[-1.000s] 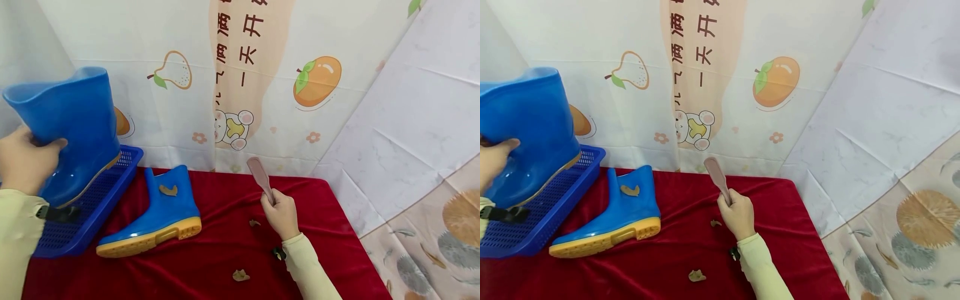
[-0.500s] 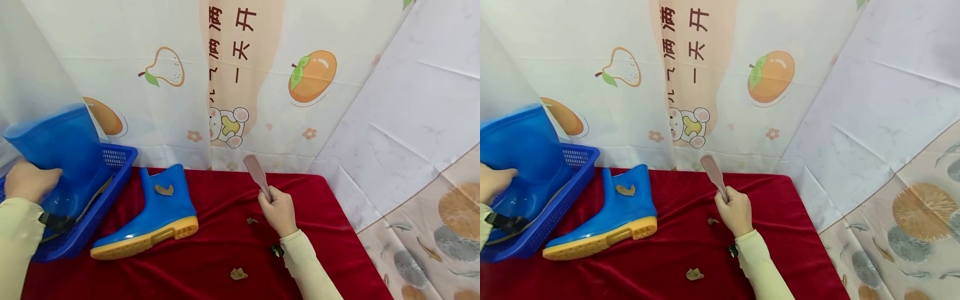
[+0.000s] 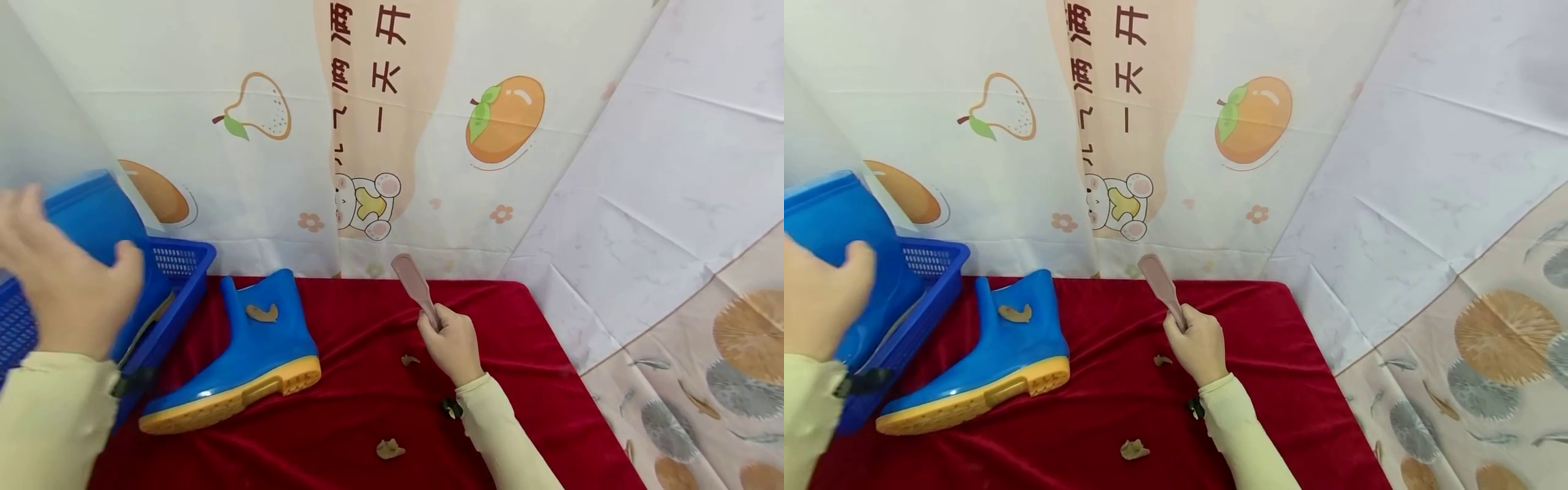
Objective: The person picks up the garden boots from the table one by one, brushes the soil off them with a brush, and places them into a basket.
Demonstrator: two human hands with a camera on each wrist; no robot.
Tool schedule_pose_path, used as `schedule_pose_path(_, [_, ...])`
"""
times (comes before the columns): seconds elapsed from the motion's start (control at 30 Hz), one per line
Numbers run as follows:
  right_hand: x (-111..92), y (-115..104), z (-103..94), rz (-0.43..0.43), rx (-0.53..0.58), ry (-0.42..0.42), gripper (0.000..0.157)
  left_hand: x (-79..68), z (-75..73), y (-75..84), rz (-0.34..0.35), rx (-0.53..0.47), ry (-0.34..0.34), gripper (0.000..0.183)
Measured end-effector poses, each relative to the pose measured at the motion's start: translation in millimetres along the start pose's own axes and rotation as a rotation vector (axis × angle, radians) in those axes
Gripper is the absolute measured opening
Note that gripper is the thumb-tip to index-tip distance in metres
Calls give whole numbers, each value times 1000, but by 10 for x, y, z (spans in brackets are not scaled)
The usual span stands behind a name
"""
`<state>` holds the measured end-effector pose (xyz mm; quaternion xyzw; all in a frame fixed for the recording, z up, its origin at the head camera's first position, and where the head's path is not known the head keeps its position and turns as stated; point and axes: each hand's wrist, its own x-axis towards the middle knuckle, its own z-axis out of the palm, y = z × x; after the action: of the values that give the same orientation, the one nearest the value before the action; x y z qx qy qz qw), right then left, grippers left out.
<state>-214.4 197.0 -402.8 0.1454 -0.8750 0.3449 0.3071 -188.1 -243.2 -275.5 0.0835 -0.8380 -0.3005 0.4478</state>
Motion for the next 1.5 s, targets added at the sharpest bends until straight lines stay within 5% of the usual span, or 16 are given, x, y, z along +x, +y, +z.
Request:
schedule_pose_path(0.07, [-2,-5,17,-1,-4,-13,40,-131,115,212,175,-69,19,58])
schedule_pose_path(0.13, [-2,-18,26,0,-3,-19,39,-288,255,364,230,-134,-97,54])
schedule_pose_path(0.27, [-15,-68,56,3,17,-34,39,-600,534,468,106,-182,-497,50])
schedule_pose_path(0.4, [-44,-138,109,-14,33,-71,38,-809,697,342,43,-175,-692,47])
schedule_pose_path(0.63, [-63,-163,165,-39,16,-120,39,-873,728,165,39,-146,-736,48])
schedule_pose_path(1.17, [-35,-94,59,-46,106,-165,40,-803,919,166,44,-87,-858,50])
schedule_pose_path(1.5, [19,-108,45,-73,26,-134,40,-704,947,-31,-63,63,-959,66])
